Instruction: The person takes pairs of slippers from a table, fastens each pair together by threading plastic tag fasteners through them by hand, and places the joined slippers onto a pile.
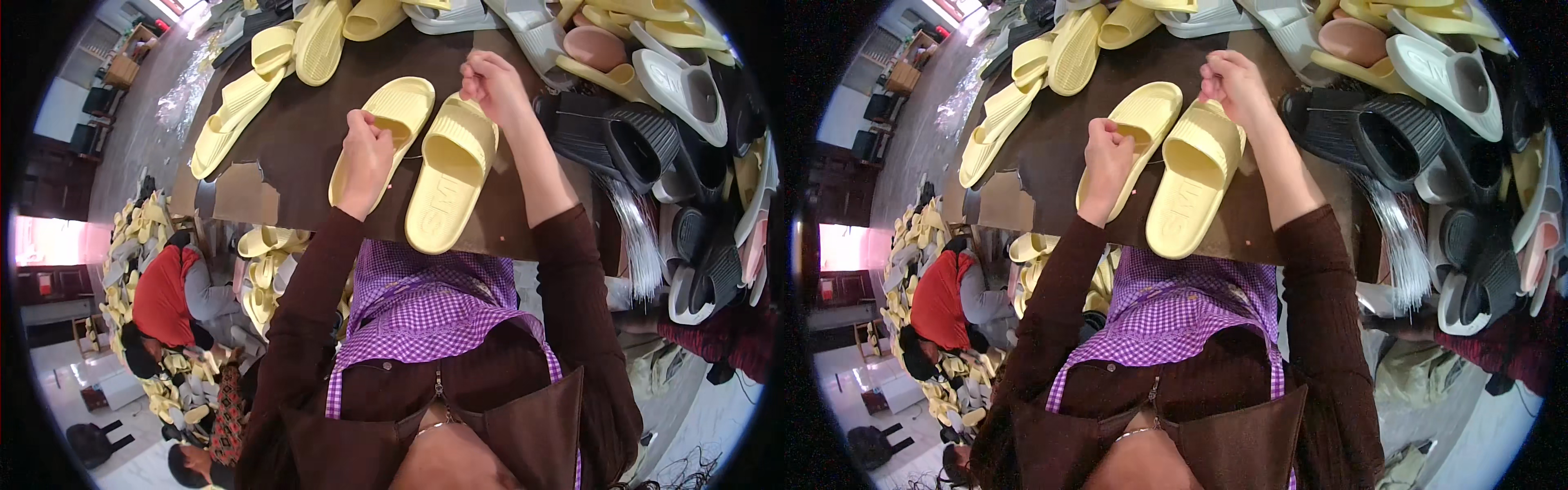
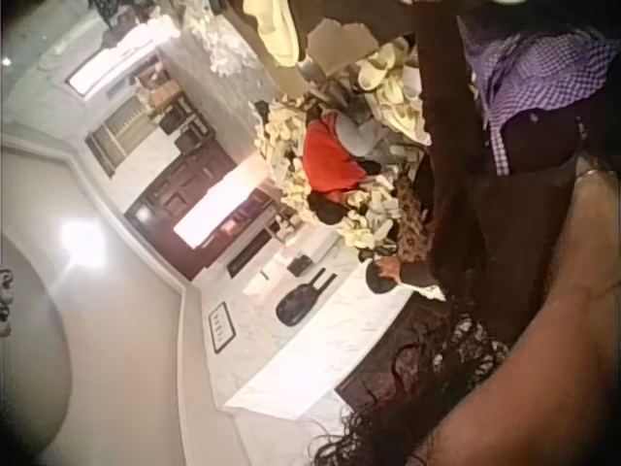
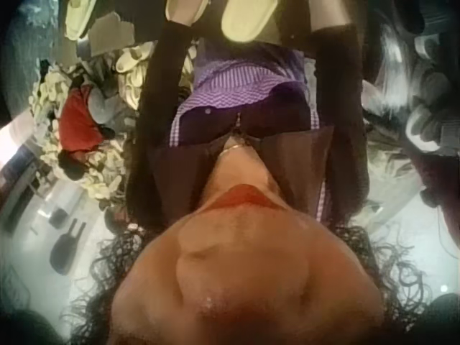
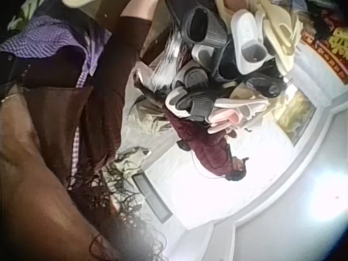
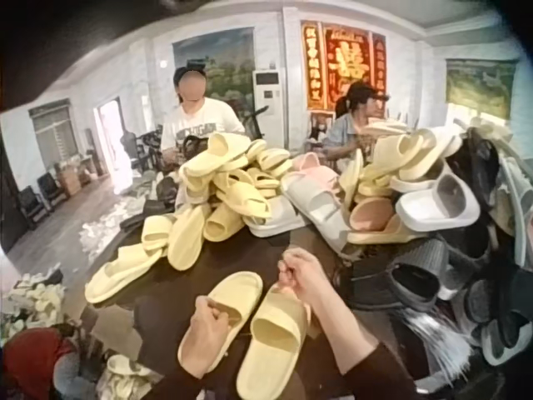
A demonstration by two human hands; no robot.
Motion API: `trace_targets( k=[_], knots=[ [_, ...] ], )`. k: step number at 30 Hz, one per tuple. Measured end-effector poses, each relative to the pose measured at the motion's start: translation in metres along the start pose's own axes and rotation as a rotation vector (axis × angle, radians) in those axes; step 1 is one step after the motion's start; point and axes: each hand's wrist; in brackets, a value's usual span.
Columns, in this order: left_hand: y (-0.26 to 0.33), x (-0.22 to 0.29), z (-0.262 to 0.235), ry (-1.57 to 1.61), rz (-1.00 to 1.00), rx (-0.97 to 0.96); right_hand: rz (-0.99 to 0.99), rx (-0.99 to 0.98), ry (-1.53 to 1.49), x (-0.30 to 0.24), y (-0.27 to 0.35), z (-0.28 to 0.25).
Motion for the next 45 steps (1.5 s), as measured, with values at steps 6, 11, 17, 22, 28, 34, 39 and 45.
trace_targets(
  k=[6, 11, 17, 22, 28, 34, 39, 45],
  knots=[
    [0.003, -0.005, -0.004, 0.183, -0.092, 0.027, -0.325, -0.261, 0.741, 0.007, 0.012, 0.042],
    [0.009, -0.001, -0.005, 0.294, -0.035, 0.040, -0.366, -0.494, 1.019, 0.013, 0.032, 0.050],
    [0.008, 0.000, 0.000, 0.366, -0.043, 0.030, -0.616, -0.597, 1.300, 0.016, 0.044, 0.055],
    [0.011, -0.006, -0.009, 0.237, -0.017, -0.040, -0.766, -0.563, 1.434, 0.023, 0.047, 0.058],
    [0.006, -0.011, -0.015, -0.069, 0.080, -0.081, -0.806, -0.477, 1.245, 0.030, 0.034, 0.052],
    [-0.010, -0.009, 0.005, -0.283, 0.100, -0.081, -0.487, -0.088, 0.958, 0.018, -0.014, 0.022],
    [-0.010, -0.013, 0.019, -0.385, 0.167, 0.000, -0.379, -0.144, 1.084, 0.026, -0.026, 0.012],
    [-0.008, -0.018, 0.026, -0.293, 0.089, 0.045, -0.526, -0.435, 1.346, 0.029, -0.037, 0.020]
  ],
)
Point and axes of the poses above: each hand's wrist, its own y-axis away from the middle knuckle, its own z-axis out of the palm, x = y × z, and after that the axes turned 9 degrees about x, right-handed
